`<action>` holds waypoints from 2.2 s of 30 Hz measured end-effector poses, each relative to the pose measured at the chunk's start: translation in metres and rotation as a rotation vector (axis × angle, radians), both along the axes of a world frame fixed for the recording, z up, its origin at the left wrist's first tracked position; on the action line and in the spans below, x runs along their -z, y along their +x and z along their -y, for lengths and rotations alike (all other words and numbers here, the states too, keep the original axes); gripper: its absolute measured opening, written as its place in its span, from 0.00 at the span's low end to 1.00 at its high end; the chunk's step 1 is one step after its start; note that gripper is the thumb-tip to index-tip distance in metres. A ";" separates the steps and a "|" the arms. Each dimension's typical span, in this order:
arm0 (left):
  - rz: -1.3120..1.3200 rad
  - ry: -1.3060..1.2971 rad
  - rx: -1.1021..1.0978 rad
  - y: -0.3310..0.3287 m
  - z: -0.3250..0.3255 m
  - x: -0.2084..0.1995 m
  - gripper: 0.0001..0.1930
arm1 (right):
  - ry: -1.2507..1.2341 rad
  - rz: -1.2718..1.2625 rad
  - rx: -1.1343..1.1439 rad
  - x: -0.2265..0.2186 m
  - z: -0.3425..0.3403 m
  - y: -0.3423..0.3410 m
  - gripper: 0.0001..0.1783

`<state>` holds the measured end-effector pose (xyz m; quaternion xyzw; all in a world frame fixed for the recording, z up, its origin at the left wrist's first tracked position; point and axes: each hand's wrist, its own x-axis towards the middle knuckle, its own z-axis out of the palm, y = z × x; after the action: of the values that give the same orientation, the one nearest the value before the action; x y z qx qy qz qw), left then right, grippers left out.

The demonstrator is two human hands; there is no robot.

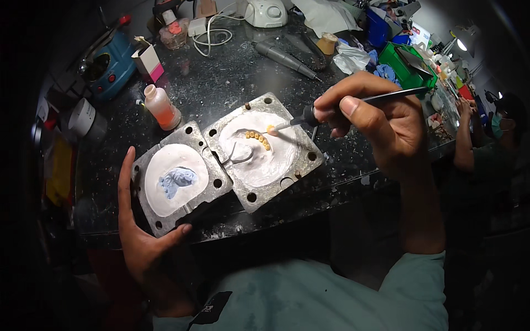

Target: Applying a separating medium to a dental plaster mold inside a flask using a small brush.

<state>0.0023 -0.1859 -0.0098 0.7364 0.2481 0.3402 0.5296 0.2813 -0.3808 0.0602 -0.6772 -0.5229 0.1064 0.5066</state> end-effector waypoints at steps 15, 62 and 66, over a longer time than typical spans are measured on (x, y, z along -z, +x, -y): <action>-0.163 0.273 0.015 -0.017 -0.014 0.014 0.66 | 0.131 -0.026 -0.091 0.015 -0.035 -0.009 0.15; 0.111 -0.168 0.017 -0.013 -0.021 0.015 0.80 | -0.010 0.014 -0.289 -0.023 -0.057 -0.001 0.22; 0.200 -0.308 -0.076 -0.005 -0.009 0.007 0.77 | -0.081 0.182 -0.250 -0.014 -0.058 -0.007 0.18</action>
<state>-0.0029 -0.1768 -0.0168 0.5993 0.2708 0.3894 0.6449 0.2739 -0.3226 0.0747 -0.6335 -0.6421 0.1279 0.4124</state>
